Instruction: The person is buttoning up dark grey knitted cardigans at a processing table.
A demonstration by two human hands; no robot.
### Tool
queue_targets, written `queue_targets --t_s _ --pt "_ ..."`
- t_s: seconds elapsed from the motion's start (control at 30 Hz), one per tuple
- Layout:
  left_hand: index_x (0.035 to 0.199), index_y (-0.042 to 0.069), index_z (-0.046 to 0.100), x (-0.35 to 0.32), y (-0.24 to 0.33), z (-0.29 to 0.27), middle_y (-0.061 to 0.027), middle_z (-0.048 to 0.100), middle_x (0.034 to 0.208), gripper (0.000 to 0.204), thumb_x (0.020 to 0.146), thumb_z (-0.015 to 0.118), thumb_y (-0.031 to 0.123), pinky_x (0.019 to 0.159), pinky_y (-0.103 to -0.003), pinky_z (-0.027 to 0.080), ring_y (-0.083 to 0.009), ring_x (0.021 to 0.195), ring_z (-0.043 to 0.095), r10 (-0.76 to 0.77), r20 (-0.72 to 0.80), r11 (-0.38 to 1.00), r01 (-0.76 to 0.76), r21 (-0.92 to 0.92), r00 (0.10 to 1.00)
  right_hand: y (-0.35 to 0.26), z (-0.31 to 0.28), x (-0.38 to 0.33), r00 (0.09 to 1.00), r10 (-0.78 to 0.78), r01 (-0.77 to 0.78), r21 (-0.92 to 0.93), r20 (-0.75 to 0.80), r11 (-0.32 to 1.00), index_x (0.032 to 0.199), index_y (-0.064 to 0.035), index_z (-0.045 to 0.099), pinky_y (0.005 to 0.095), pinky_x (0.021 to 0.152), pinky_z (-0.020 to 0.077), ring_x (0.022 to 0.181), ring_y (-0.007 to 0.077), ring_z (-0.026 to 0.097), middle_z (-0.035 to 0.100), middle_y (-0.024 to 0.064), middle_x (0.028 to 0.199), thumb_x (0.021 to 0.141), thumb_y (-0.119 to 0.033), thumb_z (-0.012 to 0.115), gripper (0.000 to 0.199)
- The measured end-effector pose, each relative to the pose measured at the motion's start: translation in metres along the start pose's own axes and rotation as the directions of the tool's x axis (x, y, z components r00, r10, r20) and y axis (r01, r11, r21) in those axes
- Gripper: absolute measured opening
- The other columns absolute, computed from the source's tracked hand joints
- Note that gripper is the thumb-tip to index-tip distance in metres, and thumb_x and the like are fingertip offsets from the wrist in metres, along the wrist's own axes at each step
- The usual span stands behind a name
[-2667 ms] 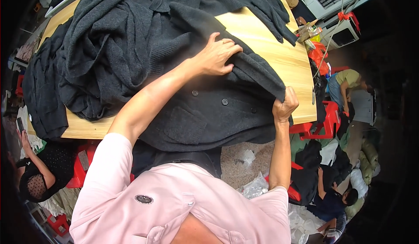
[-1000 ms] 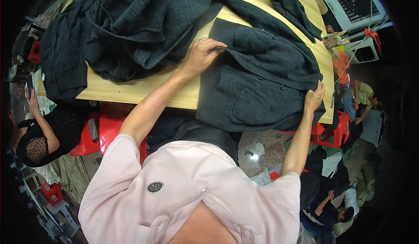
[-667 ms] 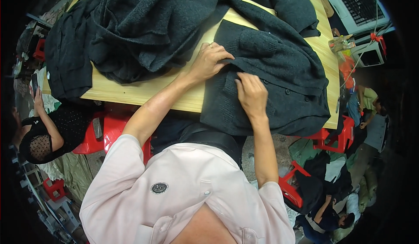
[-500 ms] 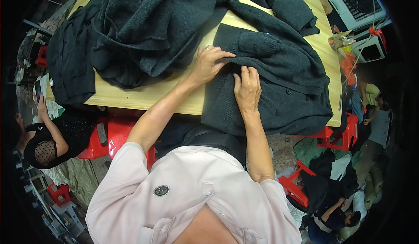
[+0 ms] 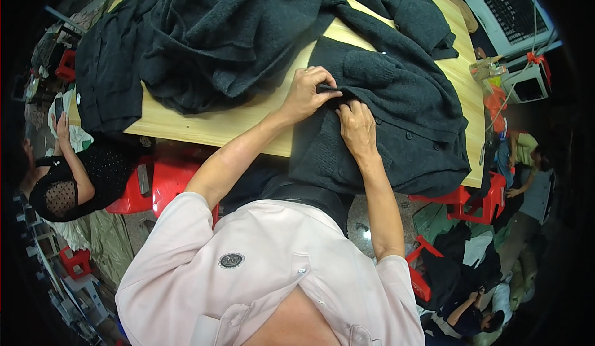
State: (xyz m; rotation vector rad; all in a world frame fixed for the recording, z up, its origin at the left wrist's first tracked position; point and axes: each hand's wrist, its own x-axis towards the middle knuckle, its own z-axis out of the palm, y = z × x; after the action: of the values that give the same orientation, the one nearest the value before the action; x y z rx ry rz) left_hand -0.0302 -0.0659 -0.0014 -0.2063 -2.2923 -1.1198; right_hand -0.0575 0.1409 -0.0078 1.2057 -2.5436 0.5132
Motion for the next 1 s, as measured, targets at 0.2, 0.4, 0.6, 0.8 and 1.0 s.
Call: queue_targets --t_s 0.2,0.4,0.6,0.8,1.0 --pt "0.100 0.000 0.079 -0.020 -0.015 -0.002 -0.0135 0.078 0.097 0.020 0.089 0.085 0.015 0.086 -0.039 0.055 -0.0275 0.093 0.073 -0.176 0.204 0.942 0.225 -0.248 0.963 -0.021 -0.001 -0.001 0.937 -0.247 0.287 0.143 -0.247 0.947 0.107 -0.0005 0.074 0.0379 0.069 0.0595 0.081 0.0269 0.070 0.071 0.0098 0.093 0.087 -0.001 0.082 0.022" --pt "0.109 0.002 0.080 -0.026 -0.022 -0.016 -0.0188 0.078 0.100 0.021 0.099 0.077 0.020 0.086 -0.041 0.055 -0.0309 0.097 0.074 -0.178 0.324 0.936 0.262 -0.237 0.929 -0.029 0.013 0.007 0.889 -0.207 0.296 0.168 -0.408 0.940 0.100 -0.0009 0.073 0.0358 0.069 0.0622 0.080 0.0268 0.076 0.076 0.0117 0.093 0.088 0.000 0.079 0.013" --pt "0.115 0.002 0.080 -0.032 -0.021 -0.026 -0.0186 0.079 0.100 0.026 0.102 0.076 0.024 0.085 -0.041 0.055 -0.0308 0.093 0.073 -0.176 0.368 0.924 0.281 -0.257 0.913 -0.028 0.014 0.003 0.924 -0.133 0.174 0.084 -0.360 0.981 0.095 -0.0055 0.070 0.0363 0.070 0.0628 0.087 0.0269 0.077 0.077 0.0126 0.108 0.088 -0.001 0.079 0.012" --pt "0.111 0.005 0.084 -0.035 -0.024 -0.028 -0.0140 0.080 0.094 0.026 0.089 0.087 0.018 0.085 -0.041 0.055 -0.0293 0.087 0.072 0.037 0.294 0.949 0.059 -0.309 0.955 -0.029 0.019 0.009 0.949 -0.100 0.147 0.138 -0.298 0.979 0.092 -0.0042 0.064 0.0398 0.070 0.0624 0.085 0.0295 0.075 0.074 0.0110 0.101 0.089 0.000 0.077 0.014" --pt "0.101 0.005 0.086 -0.047 -0.018 -0.015 -0.0114 0.081 0.091 0.019 0.082 0.088 0.006 0.080 -0.037 0.056 -0.0237 0.084 0.073 -0.105 0.208 0.927 0.171 -0.333 0.972 -0.026 0.024 0.004 0.969 -0.009 0.071 0.243 -0.248 0.967 0.083 -0.0040 0.059 0.0429 0.064 0.0566 0.074 0.0322 0.069 0.064 0.0125 0.082 0.083 0.003 0.077 0.019"
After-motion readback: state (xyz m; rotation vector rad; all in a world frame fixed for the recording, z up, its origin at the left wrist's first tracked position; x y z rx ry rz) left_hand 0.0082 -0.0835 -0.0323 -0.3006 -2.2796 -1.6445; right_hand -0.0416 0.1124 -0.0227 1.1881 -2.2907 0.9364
